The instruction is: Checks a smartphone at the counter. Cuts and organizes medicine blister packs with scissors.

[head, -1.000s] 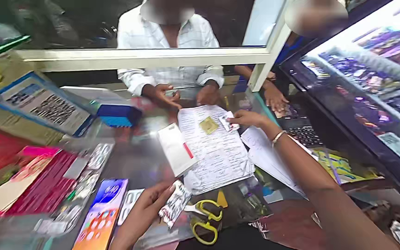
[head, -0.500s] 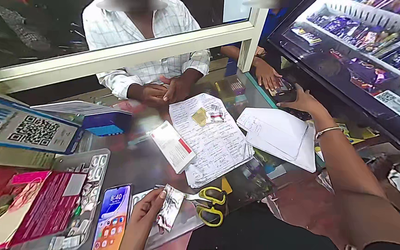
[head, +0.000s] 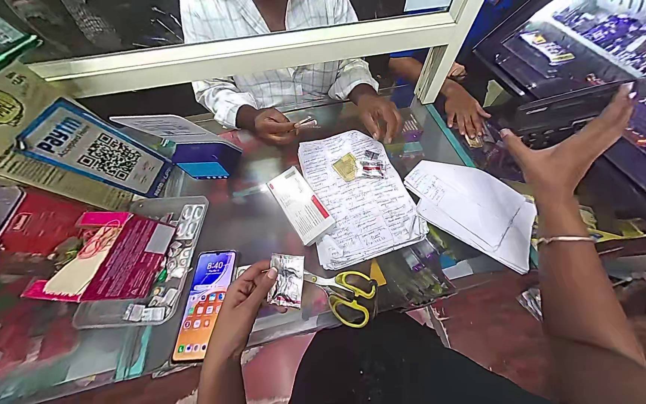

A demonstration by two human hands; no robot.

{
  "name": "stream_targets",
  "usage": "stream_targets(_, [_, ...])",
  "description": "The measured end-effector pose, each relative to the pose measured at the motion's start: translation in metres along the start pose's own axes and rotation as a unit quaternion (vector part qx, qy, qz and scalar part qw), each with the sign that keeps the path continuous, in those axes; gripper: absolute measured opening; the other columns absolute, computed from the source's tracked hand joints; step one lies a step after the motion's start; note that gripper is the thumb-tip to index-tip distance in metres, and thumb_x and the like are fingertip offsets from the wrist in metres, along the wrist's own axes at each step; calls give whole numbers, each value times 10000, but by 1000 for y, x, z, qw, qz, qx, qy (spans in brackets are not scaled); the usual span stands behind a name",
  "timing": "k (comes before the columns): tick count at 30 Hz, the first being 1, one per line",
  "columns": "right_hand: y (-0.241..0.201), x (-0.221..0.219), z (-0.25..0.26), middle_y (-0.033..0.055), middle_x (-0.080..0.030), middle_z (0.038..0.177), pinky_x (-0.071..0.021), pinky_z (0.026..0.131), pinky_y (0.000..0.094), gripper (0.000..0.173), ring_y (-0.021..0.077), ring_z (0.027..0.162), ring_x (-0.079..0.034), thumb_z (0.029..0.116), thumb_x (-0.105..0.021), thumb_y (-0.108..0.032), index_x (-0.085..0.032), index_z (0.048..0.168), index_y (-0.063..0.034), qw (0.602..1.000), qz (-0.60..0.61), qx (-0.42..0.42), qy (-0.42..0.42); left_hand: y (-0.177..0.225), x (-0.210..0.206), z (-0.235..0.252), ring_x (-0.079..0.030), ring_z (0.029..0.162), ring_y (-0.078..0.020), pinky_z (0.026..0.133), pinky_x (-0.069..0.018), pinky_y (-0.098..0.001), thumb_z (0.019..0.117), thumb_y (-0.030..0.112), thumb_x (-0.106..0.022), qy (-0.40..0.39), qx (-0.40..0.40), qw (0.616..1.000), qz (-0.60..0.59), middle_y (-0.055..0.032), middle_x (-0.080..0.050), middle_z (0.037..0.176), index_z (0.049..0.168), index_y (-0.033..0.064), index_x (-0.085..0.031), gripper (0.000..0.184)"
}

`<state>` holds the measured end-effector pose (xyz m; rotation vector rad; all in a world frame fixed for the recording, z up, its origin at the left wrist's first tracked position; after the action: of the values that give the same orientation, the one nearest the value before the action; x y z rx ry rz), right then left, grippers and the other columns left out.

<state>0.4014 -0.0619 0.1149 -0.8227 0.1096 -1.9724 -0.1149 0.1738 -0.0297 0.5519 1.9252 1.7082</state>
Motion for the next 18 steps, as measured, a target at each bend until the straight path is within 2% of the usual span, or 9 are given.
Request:
stream_targets(2, [-64,-8,-34,324,-278,1604,-276,1185,637,1269,494,1472,-307,715,-828,-595,-169,1607,21,991,73,20,-111,-3,-1,-3,-724,673,-80,555,-625,-267,1040,117,-515,6,-7,1000,-17,23,-738,820,1099,88,-698,194])
stream_targets(4, [-125,-34,-82,250,-429,1532,-412,1077,646,1236,430,1368,-467,652,-872,-553,-250,1606,-72,953,135,8,-273,-2,-3,-4,-716,682,-72,571,-616,-250,1034,121,-524,15,-18,999,-26,25,-734,818,1066,92,-704,185])
stream_targets(6, [-169,-64,-126,271,-479,1485,-461,940,694,1264,487,1248,-543,625,-872,-620,-272,1620,-121,909,112,4,-400,-1,-6,-3,-709,663,-67,552,-611,-247,1031,125,-522,24,-26,999,-33,24,-723,791,1030,99,-699,179])
stream_targets(8, [-197,-87,-153,299,-450,1497,-444,938,683,1296,500,1239,-536,643,-824,-699,-220,1637,-129,882,22,-12,-471,0,-8,-5,-700,653,-60,542,-601,-238,1028,130,-526,24,-32,998,-41,25,-715,784,1020,107,-705,181])
stream_targets(11, [-207,-109,-171,361,-373,1525,-448,942,645,1294,519,1279,-501,708,-737,-767,-140,1649,-110,851,-95,-62,-512,-8,-11,-10,-691,702,-43,620,-591,-214,1015,161,-553,17,-35,998,-51,26,-721,818,1007,118,-724,176])
stream_targets(14, [-196,-111,-183,378,-345,1535,-468,961,645,1205,542,1290,-495,813,-662,-763,-116,1650,-89,838,-89,-58,-536,-22,-8,-19,-674,743,-37,702,-573,-210,1008,162,-561,23,-26,998,-55,30,-715,834,994,115,-723,170])
stream_targets(15, [-190,-105,-182,364,-360,1534,-473,975,640,1148,533,1287,-509,846,-648,-736,-143,1646,-86,837,-66,-46,-541,-25,-7,-21,-679,754,-43,713,-577,-216,1010,165,-561,27,-22,998,-60,26,-719,843,1001,109,-725,173])
stream_targets(16, [-185,-96,-181,336,-403,1522,-474,990,632,1081,509,1273,-536,867,-645,-711,-223,1628,-70,843,-32,-25,-536,-28,-6,-23,-685,767,-49,722,-580,-220,1013,167,-561,29,-18,997,-66,21,-725,857,1015,103,-725,176])
stream_targets(18, [-194,-61,-173,240,-462,1540,-431,1092,580,899,405,1351,-528,901,-633,-657,-444,1532,-46,863,89,42,-495,-31,-6,-25,-686,769,-39,718,-578,-213,1010,174,-568,34,-15,996,-76,31,-727,863,1020,113,-726,169])
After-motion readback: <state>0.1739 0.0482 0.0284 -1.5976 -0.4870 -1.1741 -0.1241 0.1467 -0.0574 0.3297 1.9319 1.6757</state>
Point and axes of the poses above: each hand's wrist, its own z-axis towards the middle knuckle, its own x-axis out of the back of the hand, y = z × x, the point moved 8 cm from there along z, towards the middle knuckle
